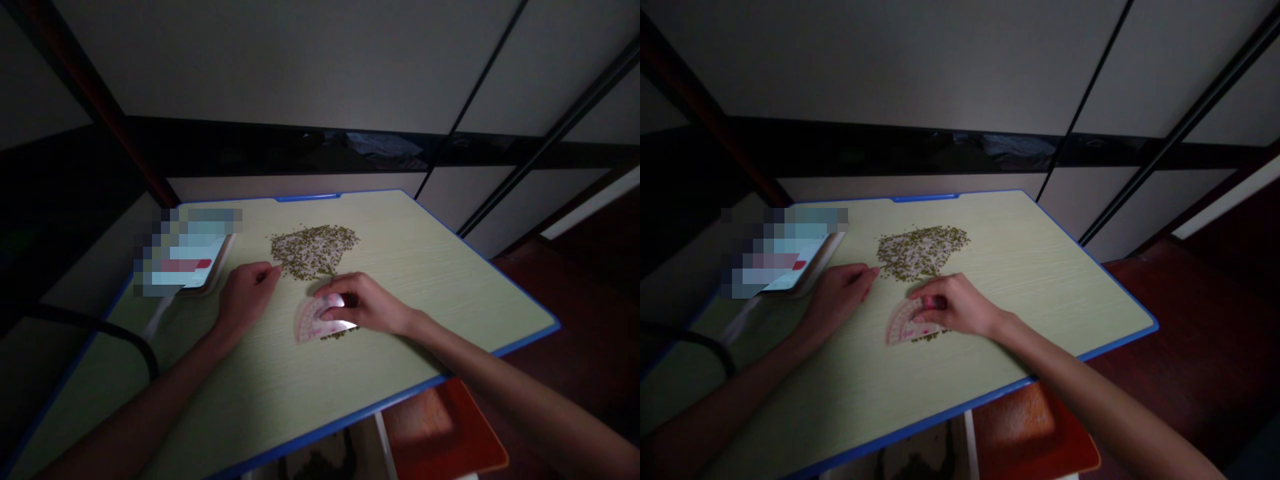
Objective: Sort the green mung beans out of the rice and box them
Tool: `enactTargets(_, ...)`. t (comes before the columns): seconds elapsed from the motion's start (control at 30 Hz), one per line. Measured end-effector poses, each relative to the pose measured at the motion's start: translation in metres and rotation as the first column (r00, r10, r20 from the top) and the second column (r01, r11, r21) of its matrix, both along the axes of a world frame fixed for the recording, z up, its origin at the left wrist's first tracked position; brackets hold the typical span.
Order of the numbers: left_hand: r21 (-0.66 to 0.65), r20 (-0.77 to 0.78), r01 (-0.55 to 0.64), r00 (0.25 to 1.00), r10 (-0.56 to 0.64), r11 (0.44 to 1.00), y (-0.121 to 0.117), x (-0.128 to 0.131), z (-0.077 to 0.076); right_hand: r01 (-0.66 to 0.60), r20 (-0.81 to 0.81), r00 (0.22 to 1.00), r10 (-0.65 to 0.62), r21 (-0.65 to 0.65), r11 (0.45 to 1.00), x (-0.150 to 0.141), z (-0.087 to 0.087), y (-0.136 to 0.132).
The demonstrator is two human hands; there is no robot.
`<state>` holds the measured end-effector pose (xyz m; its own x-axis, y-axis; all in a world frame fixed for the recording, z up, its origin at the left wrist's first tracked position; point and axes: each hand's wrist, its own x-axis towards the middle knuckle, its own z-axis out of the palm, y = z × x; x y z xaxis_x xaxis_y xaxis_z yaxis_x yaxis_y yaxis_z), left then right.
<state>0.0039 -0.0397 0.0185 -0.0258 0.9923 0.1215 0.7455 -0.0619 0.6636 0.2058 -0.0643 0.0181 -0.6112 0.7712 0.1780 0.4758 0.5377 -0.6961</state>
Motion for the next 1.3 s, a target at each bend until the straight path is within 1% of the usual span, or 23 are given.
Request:
enactTargets(0.1,0.000,-0.001,0.003,1.000,-0.003,1.000,0.000,0.000,0.000,-0.110,0.020,0.994,0.109,0.060,0.992,-0.008,0.001,-0.001)
enactTargets(0.23,0.004,-0.003,0.011,1.000,-0.011,1.000,0.001,-0.001,-0.002,-0.235,0.047,0.972,0.231,0.107,0.966,-0.019,0.004,-0.005)
enactTargets(0.33,0.012,-0.006,0.020,1.000,-0.020,1.000,0.002,-0.002,-0.004,-0.302,0.032,0.953,0.300,0.105,0.948,-0.026,0.007,-0.010)
enactTargets(0.4,0.017,-0.006,0.022,1.000,-0.021,1.000,0.002,-0.002,-0.004,-0.323,-0.020,0.946,0.325,0.070,0.944,-0.029,0.012,-0.015)
enactTargets(0.43,0.019,-0.007,0.022,1.000,-0.022,1.000,0.002,-0.002,-0.004,-0.300,-0.057,0.952,0.302,0.047,0.953,-0.029,0.015,-0.018)
enactTargets(0.47,0.020,-0.007,0.023,1.000,-0.022,1.000,0.002,-0.002,-0.004,-0.248,-0.100,0.964,0.248,0.017,0.969,-0.027,0.018,-0.020)
enactTargets(0.5,0.019,-0.007,0.022,1.000,-0.022,1.000,0.002,-0.002,-0.004,-0.152,-0.135,0.980,0.149,-0.016,0.988,-0.023,0.021,-0.022)
enactTargets(0.53,0.018,-0.007,0.021,1.000,-0.021,1.000,0.002,-0.002,-0.004,-0.020,-0.169,0.986,0.011,-0.051,0.998,-0.016,0.023,-0.023)
enactTargets(0.57,0.017,-0.007,0.019,1.000,-0.019,1.000,0.001,-0.002,-0.004,0.099,-0.193,0.974,-0.118,-0.106,0.989,-0.008,0.025,-0.024)
enactTargets(0.6,0.016,-0.006,0.016,1.000,-0.016,1.000,0.001,-0.002,-0.004,0.226,-0.193,0.949,-0.250,-0.135,0.965,0.003,0.025,-0.025)
enactTargets(0.67,0.014,-0.003,0.013,1.000,-0.013,1.000,0.001,-0.002,-0.004,0.466,-0.203,0.850,-0.485,-0.137,0.874,0.028,0.022,-0.026)
enactTargets(0.73,0.014,-0.001,0.011,1.000,-0.011,1.000,0.001,-0.002,-0.004,0.615,-0.193,0.752,-0.630,-0.136,0.777,0.055,0.014,-0.029)
enactTargets(0.8,0.015,0.000,0.012,1.000,-0.012,1.000,0.002,-0.002,-0.004,0.723,-0.176,0.652,-0.738,-0.152,0.674,0.078,0.004,-0.035)
enactTargets(0.83,0.016,-0.001,0.012,1.000,-0.012,1.000,0.002,-0.002,-0.004,0.751,-0.158,0.620,-0.768,-0.163,0.640,0.087,0.000,-0.038)
enactTargets(0.87,0.018,-0.002,0.012,1.000,-0.012,1.000,0.002,-0.001,-0.003,0.768,-0.146,0.601,-0.786,-0.166,0.618,0.094,-0.004,-0.042)
enactTargets(0.97,0.021,-0.006,0.011,1.000,-0.011,1.000,0.001,-0.001,-0.003,0.794,-0.123,0.582,-0.804,-0.127,0.594,0.101,-0.010,-0.051)
enactTargets(1.07,0.028,-0.006,0.012,1.000,-0.012,1.000,0.001,-0.001,-0.002,0.792,-0.071,0.599,-0.798,-0.092,0.603,0.093,-0.009,-0.054)
enactTargets(1.23,0.031,0.002,0.021,1.000,-0.021,0.999,0.001,-0.001,-0.002,0.765,0.026,0.644,-0.765,-0.025,0.643,0.071,-0.008,-0.056)
enactTargets(1.3,0.033,0.003,0.022,1.000,-0.022,0.999,0.001,-0.001,-0.002,0.749,0.040,0.662,-0.749,-0.005,0.662,0.062,-0.008,-0.058)
